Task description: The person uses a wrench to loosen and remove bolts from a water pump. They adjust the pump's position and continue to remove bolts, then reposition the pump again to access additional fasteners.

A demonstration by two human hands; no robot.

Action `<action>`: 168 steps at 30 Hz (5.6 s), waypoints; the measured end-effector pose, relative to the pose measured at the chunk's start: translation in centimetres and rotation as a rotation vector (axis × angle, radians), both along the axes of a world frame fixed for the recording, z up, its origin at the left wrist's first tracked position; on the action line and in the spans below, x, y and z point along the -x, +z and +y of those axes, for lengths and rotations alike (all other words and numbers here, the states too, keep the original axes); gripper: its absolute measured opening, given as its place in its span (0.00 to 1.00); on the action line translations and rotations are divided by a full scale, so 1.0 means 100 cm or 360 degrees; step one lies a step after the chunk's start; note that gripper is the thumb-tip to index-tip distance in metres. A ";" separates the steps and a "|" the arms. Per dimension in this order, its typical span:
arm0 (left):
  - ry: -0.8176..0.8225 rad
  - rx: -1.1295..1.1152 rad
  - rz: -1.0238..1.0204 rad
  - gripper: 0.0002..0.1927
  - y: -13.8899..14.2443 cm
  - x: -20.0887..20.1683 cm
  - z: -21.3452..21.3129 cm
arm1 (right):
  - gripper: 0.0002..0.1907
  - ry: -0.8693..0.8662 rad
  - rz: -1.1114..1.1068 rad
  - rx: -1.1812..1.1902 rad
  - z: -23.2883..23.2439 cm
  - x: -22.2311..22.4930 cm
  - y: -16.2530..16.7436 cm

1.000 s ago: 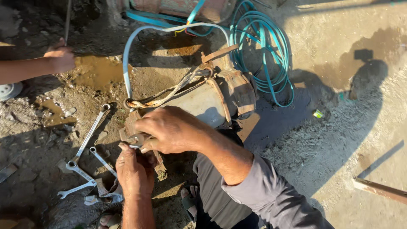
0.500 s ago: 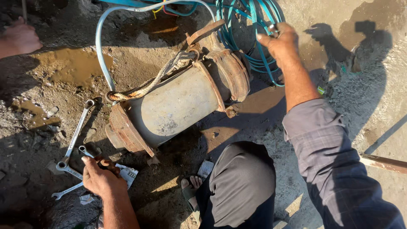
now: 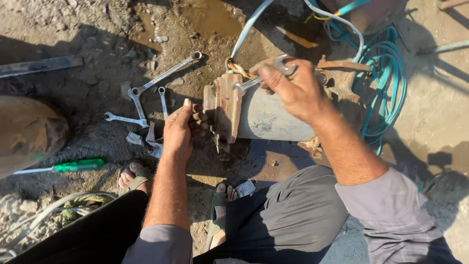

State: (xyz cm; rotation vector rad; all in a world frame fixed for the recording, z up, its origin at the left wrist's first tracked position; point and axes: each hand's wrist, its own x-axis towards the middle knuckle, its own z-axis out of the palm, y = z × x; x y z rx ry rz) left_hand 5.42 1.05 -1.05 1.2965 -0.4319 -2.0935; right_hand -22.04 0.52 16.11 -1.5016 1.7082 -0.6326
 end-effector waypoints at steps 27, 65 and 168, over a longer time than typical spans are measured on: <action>-0.0192 0.0930 -0.1416 0.43 0.032 0.039 0.049 | 0.15 -0.0736 0.1207 -0.0212 -0.042 0.120 -0.131; -0.1054 0.0546 -0.1760 0.69 0.013 0.069 0.074 | 0.31 -0.0007 0.2001 -0.1195 -0.020 0.233 -0.170; -0.0431 0.1510 -0.1827 0.10 0.039 0.062 0.080 | 0.33 -0.0310 0.1749 0.0311 0.298 0.178 -0.080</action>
